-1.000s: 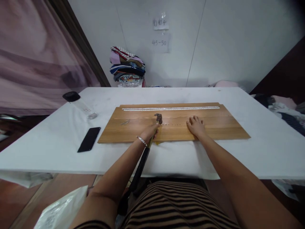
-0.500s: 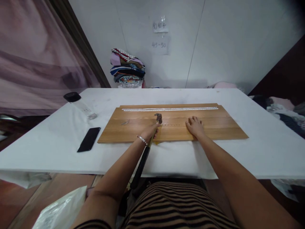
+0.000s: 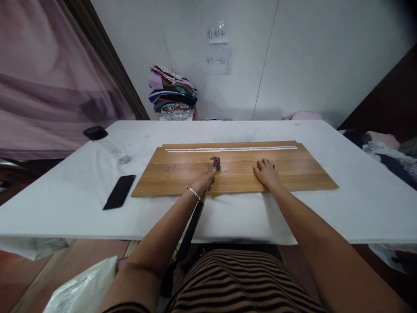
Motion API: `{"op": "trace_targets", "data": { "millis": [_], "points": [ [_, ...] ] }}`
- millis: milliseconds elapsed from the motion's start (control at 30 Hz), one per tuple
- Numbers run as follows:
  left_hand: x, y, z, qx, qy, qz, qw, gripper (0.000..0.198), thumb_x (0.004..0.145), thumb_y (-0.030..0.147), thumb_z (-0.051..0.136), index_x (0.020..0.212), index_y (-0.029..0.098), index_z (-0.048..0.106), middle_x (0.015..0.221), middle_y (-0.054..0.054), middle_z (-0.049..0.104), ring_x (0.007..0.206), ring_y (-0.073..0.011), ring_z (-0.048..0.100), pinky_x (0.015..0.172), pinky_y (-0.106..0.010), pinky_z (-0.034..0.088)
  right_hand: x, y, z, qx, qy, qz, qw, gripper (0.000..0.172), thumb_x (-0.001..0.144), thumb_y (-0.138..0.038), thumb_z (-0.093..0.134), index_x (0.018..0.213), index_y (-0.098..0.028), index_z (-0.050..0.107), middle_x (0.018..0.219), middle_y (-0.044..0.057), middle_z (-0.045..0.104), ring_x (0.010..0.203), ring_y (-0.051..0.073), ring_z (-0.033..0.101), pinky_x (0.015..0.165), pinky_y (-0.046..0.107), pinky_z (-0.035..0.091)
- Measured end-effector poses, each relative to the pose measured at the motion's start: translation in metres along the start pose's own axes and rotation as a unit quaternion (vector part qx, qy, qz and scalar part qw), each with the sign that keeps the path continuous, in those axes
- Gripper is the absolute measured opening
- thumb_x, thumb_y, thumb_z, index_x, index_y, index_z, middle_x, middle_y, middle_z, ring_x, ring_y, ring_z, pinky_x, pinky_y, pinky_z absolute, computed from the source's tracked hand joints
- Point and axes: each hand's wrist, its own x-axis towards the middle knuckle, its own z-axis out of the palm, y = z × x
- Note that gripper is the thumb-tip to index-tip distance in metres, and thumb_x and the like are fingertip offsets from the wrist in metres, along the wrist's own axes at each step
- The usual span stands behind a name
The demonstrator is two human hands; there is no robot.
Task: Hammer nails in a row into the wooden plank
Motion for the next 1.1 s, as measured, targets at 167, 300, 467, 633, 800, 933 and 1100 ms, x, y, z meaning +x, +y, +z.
{"op": "trace_targets", "data": {
  "millis": [167,300,467,633,800,933,1100],
  "points": [
    [0.0002,-0.0016,0.0001,-0.013,-0.006,0.005,1.000,0.028,0.099,0.044,0.069,0.093,0.017,0.066,0.060,0.005,0.053,0.039,-0.0067,0.039,0.041,-0.021,0.027,0.0017,0.0019,0.0030,-0.001,0.012,-0.007,1.000,0.044,0.107,-0.042,0.038,0.132,-0.022,0.068,0.151,0.019,0.062,0.144,0.035,0.048,0.118,0.058,0.035],
    [0.0014,-0.0022,0.0013,-0.006,-0.004,-0.004,1.000,0.028,0.100,0.043,0.067,0.091,0.017,0.066,0.059,0.005,0.053,0.038,-0.0069,0.039,0.041,-0.022,0.027,0.0010,0.0012,0.0013,0.004,0.007,-0.008,1.000,0.043,0.107,-0.042,0.038,0.130,-0.022,0.069,0.148,0.019,0.063,0.143,0.035,0.048,0.117,0.057,0.035],
    [0.0015,-0.0014,0.0009,-0.015,-0.008,0.001,1.000,0.026,0.101,0.041,0.065,0.092,0.017,0.065,0.061,0.005,0.053,0.039,-0.0068,0.038,0.041,-0.022,0.027,-0.0006,-0.0013,-0.0023,0.007,0.005,-0.006,1.000,0.043,0.107,-0.041,0.039,0.129,-0.022,0.069,0.151,0.019,0.062,0.144,0.035,0.048,0.118,0.058,0.034],
    [0.0016,0.0008,0.0005,0.004,0.004,-0.005,1.000,0.024,0.104,0.038,0.060,0.091,0.018,0.064,0.059,0.005,0.053,0.039,-0.0072,0.039,0.041,-0.021,0.027,-0.0003,-0.0023,-0.0014,0.003,0.000,-0.001,1.000,0.045,0.107,-0.041,0.038,0.133,-0.021,0.068,0.155,0.020,0.060,0.148,0.035,0.046,0.119,0.058,0.033],
    [0.0012,0.0011,0.0007,-0.009,-0.001,0.000,1.000,0.025,0.100,0.040,0.066,0.090,0.018,0.064,0.060,0.005,0.053,0.040,-0.0069,0.039,0.041,-0.021,0.028,-0.0001,-0.0015,-0.0001,0.006,0.006,-0.007,1.000,0.044,0.107,-0.041,0.037,0.131,-0.021,0.068,0.151,0.020,0.062,0.146,0.035,0.046,0.118,0.058,0.033],
    [0.0007,0.0004,0.0011,-0.011,0.003,0.000,1.000,0.024,0.102,0.039,0.063,0.091,0.018,0.064,0.061,0.005,0.053,0.040,-0.0067,0.039,0.041,-0.021,0.028,-0.0001,-0.0013,-0.0002,0.004,0.000,-0.002,1.000,0.044,0.107,-0.042,0.037,0.131,-0.021,0.068,0.152,0.019,0.061,0.146,0.034,0.046,0.119,0.056,0.034],
    [0.0007,0.0000,0.0002,-0.012,-0.004,0.000,1.000,0.029,0.098,0.046,0.069,0.092,0.017,0.064,0.061,0.005,0.053,0.039,-0.0066,0.039,0.042,-0.021,0.027,0.0009,0.0002,0.0012,0.008,0.007,-0.006,1.000,0.044,0.107,-0.042,0.037,0.129,-0.022,0.069,0.150,0.019,0.061,0.146,0.035,0.045,0.119,0.058,0.033]
  ]
}}
